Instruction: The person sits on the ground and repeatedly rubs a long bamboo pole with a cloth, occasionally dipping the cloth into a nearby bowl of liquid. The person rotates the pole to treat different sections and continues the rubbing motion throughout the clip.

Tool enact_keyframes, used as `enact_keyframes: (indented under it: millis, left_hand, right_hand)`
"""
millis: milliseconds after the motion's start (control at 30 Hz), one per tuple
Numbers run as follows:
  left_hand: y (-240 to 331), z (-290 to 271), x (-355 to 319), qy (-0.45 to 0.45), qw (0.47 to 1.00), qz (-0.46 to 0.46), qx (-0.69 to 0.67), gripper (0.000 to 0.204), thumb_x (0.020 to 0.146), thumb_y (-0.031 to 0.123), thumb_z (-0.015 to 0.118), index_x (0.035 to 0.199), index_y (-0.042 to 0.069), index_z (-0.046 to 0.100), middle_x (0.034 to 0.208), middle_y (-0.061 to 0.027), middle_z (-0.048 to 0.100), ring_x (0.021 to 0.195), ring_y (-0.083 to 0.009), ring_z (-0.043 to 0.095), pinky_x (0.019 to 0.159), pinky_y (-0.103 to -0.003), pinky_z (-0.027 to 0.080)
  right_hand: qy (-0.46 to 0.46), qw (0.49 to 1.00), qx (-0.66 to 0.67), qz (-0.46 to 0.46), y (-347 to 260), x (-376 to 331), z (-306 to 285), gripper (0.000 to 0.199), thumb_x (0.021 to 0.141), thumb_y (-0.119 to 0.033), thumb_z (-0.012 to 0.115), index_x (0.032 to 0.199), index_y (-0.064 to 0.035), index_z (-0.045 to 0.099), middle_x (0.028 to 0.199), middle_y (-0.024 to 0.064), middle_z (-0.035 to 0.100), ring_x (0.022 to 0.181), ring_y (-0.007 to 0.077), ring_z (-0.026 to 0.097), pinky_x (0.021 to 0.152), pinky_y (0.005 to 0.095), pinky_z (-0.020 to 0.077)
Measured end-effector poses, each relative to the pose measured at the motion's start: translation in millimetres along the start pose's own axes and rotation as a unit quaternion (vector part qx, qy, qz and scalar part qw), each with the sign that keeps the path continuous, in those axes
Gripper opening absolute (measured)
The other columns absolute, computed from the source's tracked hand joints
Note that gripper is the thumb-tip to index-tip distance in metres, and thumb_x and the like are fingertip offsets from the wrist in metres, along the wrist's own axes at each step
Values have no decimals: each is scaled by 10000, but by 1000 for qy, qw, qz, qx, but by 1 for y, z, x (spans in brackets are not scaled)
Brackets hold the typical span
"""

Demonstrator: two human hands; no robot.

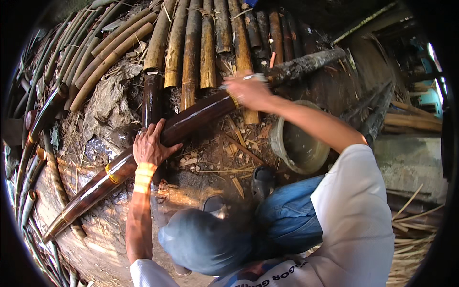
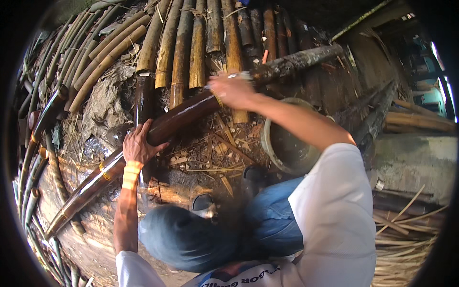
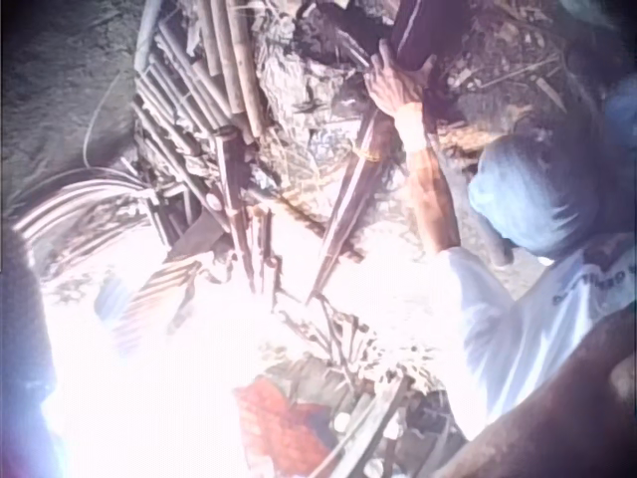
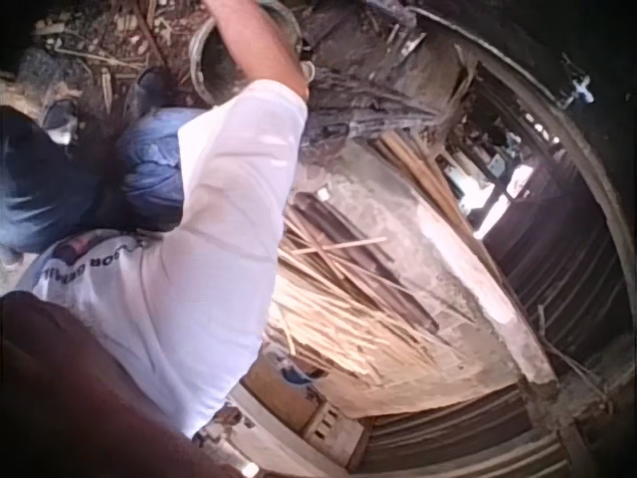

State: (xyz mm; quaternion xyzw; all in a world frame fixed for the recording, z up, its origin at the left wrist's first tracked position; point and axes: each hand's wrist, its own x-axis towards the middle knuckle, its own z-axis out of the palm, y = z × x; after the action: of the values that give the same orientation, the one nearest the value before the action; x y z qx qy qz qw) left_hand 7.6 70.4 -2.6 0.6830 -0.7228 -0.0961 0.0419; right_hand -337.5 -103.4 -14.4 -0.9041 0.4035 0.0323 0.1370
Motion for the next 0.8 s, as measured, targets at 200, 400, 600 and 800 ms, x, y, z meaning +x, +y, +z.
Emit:
enact_keyframes:
  millis: [200,400,600,800]
  left_hand:
    - [13,6,3,22,999,-7,27,969,612,611,859,1423,187,539,1160,-62,653,1035,-297,665,907,-442,512]
    - [20,-1,1,-21,998,-34,44,1043,552,503,928,1465,225,507,1302,-65,626,1124,-320,644,933,-467,492]
    - [15,-8,7,-40,997,24,-67,1122,596,389,932,1553,203,375,1446,-147,531,1290,-381,548,1053,-510,463]
    - [11,-3,3,-102,993,-14,52,1064,582,565,888,1488,223,446,1193,-99,574,1107,-287,614,976,-446,455]
  right_hand:
    - [83,955,-204,196,193,-36,-41,505,1053,-360,282,1273,-109,661,1364,160,601,1193,380,600,1011,515,480]
    - [60,998,-1,7,102,-19,2,311,985,-368,536,1100,-159,736,1235,86,713,1104,354,668,1031,506,486]
    - [190,973,-124,53,265,-99,8,312,969,-159,546,1242,-110,690,1292,106,688,1231,318,622,1094,458,454]
    - [175,943,-92,269,435,-169,46,444,1111,-358,387,1317,-58,641,1305,166,666,1187,394,619,973,476,490]
